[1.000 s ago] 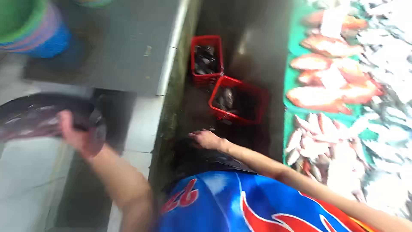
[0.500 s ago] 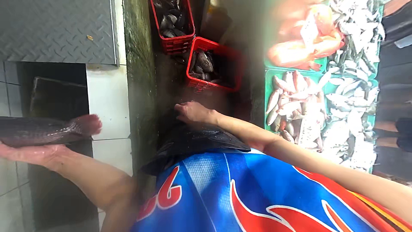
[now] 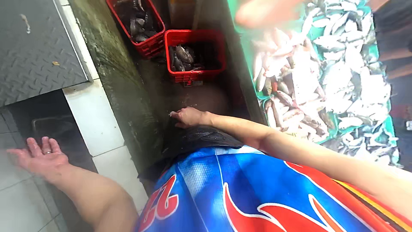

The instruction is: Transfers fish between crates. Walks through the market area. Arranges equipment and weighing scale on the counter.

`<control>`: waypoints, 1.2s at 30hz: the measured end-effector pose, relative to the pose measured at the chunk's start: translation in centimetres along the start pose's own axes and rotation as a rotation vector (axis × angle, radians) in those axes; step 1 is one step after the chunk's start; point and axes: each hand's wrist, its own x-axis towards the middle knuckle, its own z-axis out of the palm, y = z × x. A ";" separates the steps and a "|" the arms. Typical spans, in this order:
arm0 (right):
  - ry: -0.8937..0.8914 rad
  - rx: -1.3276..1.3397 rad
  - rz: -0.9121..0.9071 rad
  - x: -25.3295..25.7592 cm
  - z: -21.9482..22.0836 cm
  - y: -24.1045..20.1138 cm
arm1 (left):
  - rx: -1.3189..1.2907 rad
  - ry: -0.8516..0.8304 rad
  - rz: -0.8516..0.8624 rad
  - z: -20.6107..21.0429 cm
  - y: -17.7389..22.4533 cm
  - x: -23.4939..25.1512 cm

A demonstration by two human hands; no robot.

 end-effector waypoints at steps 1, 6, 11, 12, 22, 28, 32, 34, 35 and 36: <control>0.016 0.004 0.015 -1.0 0.5 0.2 | 0.082 -0.034 0.000 0.0 0.4 -0.8; 0.137 0.129 0.121 -8.5 5.8 1.6 | 0.554 -0.108 0.027 -1.3 -0.4 -9.2; 0.167 0.300 0.244 -18.5 15.2 2.3 | 1.341 0.027 0.261 -6.9 -6.6 -20.5; 0.173 0.345 0.261 -20.3 17.1 2.2 | 1.444 0.030 0.317 -8.2 -7.6 -22.2; 0.341 0.585 0.380 -34.0 28.8 -0.4 | 1.709 -0.089 0.439 -12.7 -9.3 -30.6; 0.399 0.660 0.435 -37.3 32.8 -1.1 | 1.782 -0.206 0.463 -13.0 -10.9 -34.1; 0.393 0.618 0.450 -38.7 33.6 -1.6 | 1.848 -0.201 0.558 -14.2 -12.8 -31.5; 0.373 0.607 0.446 -39.1 33.7 -1.8 | 1.885 -0.207 0.547 -14.4 -12.7 -31.6; 0.363 0.604 0.439 -39.2 33.8 -1.8 | 1.910 -0.215 0.541 -14.4 -12.5 -31.9; 0.352 0.602 0.430 -39.3 33.8 -2.0 | 1.924 -0.229 0.541 -14.6 -12.3 -32.1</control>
